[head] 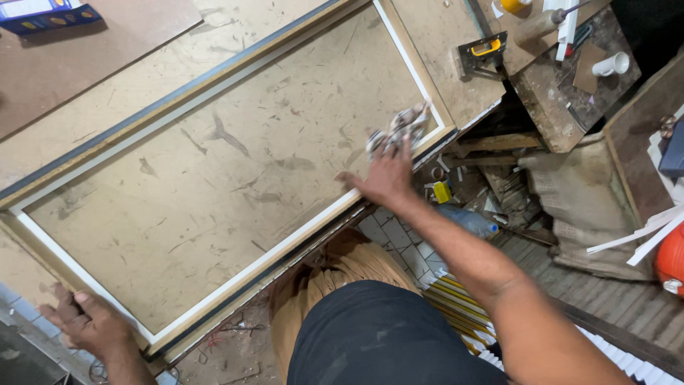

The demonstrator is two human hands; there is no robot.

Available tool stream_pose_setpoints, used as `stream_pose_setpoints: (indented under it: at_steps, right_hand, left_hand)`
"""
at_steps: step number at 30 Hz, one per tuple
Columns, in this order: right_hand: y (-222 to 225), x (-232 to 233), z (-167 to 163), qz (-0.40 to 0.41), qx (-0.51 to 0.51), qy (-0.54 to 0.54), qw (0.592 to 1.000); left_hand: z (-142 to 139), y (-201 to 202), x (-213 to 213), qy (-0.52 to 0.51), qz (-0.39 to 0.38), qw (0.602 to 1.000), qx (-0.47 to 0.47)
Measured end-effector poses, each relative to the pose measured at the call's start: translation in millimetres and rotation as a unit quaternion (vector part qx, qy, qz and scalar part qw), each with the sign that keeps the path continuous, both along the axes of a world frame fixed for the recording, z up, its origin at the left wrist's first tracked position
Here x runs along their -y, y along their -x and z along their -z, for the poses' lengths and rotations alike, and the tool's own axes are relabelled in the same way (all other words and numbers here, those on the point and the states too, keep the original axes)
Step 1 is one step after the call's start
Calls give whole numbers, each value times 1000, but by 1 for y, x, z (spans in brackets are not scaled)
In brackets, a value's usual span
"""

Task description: The person handles a printed image and stacks it with other framed pieces. They wipe a workbench and a picture frame with a cloth, then place a backing board onto the frame. The person works in a cluttered workshop environment.

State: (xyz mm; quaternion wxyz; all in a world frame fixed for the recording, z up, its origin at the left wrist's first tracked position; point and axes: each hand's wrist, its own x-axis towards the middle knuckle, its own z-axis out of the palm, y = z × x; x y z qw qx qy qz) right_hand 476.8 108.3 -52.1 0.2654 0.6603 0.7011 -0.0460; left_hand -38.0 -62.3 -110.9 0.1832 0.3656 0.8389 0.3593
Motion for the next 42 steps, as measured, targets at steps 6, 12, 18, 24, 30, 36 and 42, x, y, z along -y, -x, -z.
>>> stream_pose_setpoints:
  at_steps: [6,12,18,24,30,36,42]
  right_hand:
    - [230,134,0,-266,-161,168,935]
    - [297,167,24,-438,-248,233,832]
    - [134,44,25,-34,-259,109,959]
    - [37,-63,12,185,-199,-96,958]
    - [215,-8,43,-222,-370,71,900]
    - [188,-2,29,-231,-502,137,822]
    - [-61,-153,-32,220,-492,-174,824]
  left_hand:
    - [4,8,10,55,-14,998,-32]
    - [11,18,19,32,12,996,-83]
    - [19,26,24,32,9,995,-89]
    - [19,28,20,33,11,996,-88]
    - [1,15,7,24,21,995,-95]
    - [-20,-9,-6,60,-9,983,-176]
    - [-33,-19,-18,134,14,943,-303]
